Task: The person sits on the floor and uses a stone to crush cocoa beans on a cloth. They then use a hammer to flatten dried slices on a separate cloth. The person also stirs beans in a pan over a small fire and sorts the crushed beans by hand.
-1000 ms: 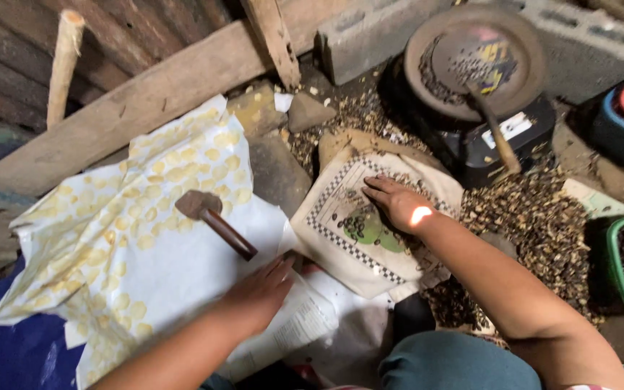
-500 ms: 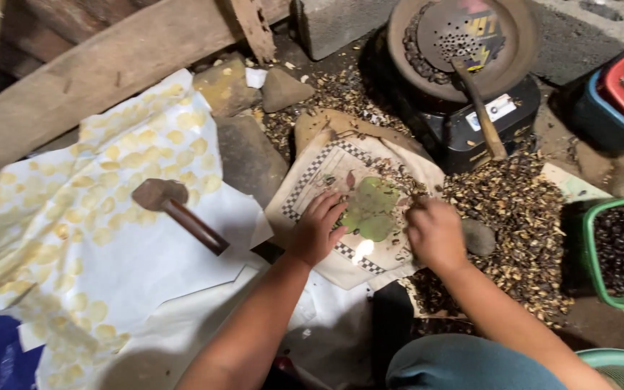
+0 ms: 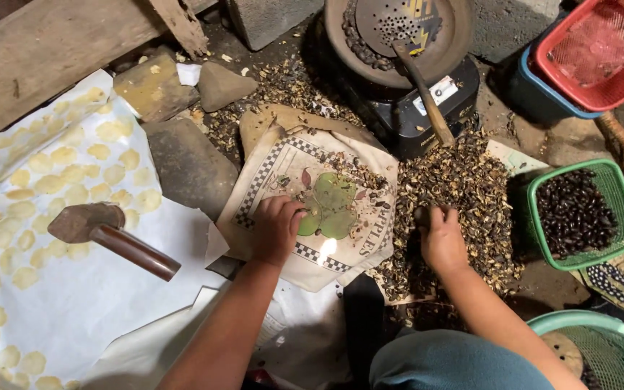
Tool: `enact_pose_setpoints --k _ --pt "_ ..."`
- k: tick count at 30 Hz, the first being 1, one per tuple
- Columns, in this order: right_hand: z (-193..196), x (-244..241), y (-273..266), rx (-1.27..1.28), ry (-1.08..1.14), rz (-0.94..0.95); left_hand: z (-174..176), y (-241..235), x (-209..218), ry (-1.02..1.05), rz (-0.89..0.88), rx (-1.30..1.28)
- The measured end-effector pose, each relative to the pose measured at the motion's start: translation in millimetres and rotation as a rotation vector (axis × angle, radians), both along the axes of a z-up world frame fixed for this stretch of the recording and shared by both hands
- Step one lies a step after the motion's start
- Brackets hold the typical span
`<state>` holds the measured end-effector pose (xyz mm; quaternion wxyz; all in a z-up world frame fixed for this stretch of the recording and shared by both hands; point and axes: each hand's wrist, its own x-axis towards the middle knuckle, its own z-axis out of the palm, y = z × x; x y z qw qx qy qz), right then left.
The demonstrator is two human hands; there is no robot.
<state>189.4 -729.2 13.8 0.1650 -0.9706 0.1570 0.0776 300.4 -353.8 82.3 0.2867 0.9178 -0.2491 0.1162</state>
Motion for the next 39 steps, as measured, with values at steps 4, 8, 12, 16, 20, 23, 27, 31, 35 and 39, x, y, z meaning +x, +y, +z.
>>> enact_pose_setpoints --k 4,8,12,16,20,23,27,31,35,39 --pt "77 28 31 -0.061 -0.044 -0.016 -31 -29 2 -0.018 0.026 0.051" --pt "113 56 86 -0.099 -0.353 0.379 -3 -38 -2 0.054 0.149 0.008" --pt "89 68 98 -0.192 -0.161 0.505 18 -11 -10 -0.022 0.103 0.057" --pt "145 88 143 -0.018 -0.102 0.431 -23 4 -8 -0.017 0.061 0.015" --pt "147 94 166 0.008 -0.063 0.554 -17 3 -16 -0.036 0.096 -0.003" --pt "161 103 171 0.029 0.018 0.481 -11 10 -12 -0.087 0.134 0.007" --pt "143 116 156 0.294 0.274 0.162 -21 15 -10 -0.07 0.108 -0.091" --pt "149 99 169 0.168 0.16 0.233 -22 16 -13 -0.076 0.112 -0.08" --pt "137 80 160 -0.029 0.07 0.452 -16 14 -11 -0.142 0.148 -0.058" --pt "138 50 172 0.059 -0.135 0.738 -20 13 -12 -0.16 0.159 -0.042"
